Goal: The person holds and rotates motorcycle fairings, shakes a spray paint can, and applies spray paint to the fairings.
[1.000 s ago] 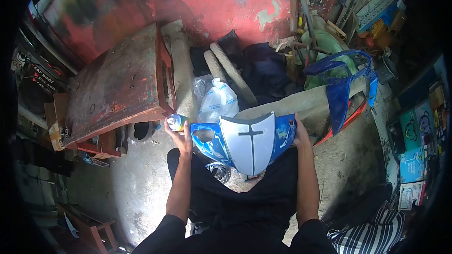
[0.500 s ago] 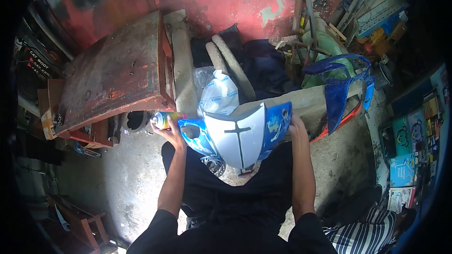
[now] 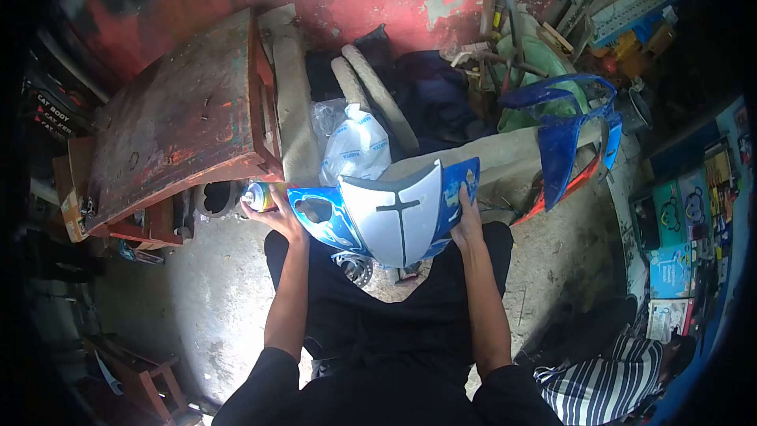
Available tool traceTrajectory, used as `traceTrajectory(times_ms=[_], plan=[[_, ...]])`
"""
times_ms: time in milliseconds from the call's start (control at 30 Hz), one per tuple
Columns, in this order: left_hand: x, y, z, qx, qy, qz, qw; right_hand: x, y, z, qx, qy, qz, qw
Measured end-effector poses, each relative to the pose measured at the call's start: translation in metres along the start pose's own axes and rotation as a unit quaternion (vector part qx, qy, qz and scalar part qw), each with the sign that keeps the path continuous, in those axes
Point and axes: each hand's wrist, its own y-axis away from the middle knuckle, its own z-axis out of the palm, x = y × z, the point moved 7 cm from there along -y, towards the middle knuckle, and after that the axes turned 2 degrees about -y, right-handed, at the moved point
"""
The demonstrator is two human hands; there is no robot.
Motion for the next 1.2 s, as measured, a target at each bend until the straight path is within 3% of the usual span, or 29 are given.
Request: traceTrajectory(times_ms=[67, 167, 233, 267, 300, 533, 667, 900, 967, 1133, 1167, 1200], plan=[[-0.001, 0.000, 0.000, -0.007, 0.005, 0.004, 1.000, 0.009, 0.000, -0.012, 0.003, -0.052, 0.069, 0.996], [0.000, -0.003, 0.004, -0.010, 0.021, 0.011, 1.000, 0.009, -0.002, -0.023, -0.016, -0.054, 0.094, 0.994], [0.005, -0.003, 0.001, -0.013, 0.028, 0.005, 1.000, 0.006, -0.002, -0.017, -0.028, -0.051, 0.098, 0.994], [0.012, -0.004, -0.004, -0.006, -0.073, 0.039, 0.997, 0.006, -0.002, -0.014, -0.036, -0.050, 0.100, 0.993], [0.012, -0.005, -0.008, -0.005, -0.077, 0.042, 0.996, 0.006, -0.004, -0.012, -0.037, -0.053, 0.104, 0.992], [0.011, -0.004, -0.012, -0.040, 0.013, 0.016, 0.999, -0.019, -0.035, 0.012, -0.030, 0.028, 0.059, 0.997], [0.016, -0.004, -0.016, -0.041, -0.080, 0.091, 0.992, -0.041, -0.032, 0.042, -0.025, 0.011, 0.075, 0.997], [0.020, 0.006, -0.010, -0.122, -0.001, 0.096, 0.988, -0.033, -0.052, 0.039, 0.028, -0.050, 0.063, 0.996], [0.027, 0.013, -0.008, -0.167, -0.035, 0.141, 0.975, -0.030, -0.050, 0.037, 0.086, 0.027, 0.040, 0.995], [0.035, 0.031, -0.001, -0.250, -0.047, 0.214, 0.943, -0.022, -0.056, 0.040, 0.077, 0.070, 0.050, 0.993], [0.033, 0.035, -0.002, -0.250, -0.045, 0.214, 0.943, -0.024, -0.047, 0.049, 0.077, 0.070, 0.049, 0.993], [0.028, 0.042, 0.002, -0.300, 0.016, 0.156, 0.941, -0.029, -0.033, 0.056, 0.110, 0.110, 0.039, 0.987]])
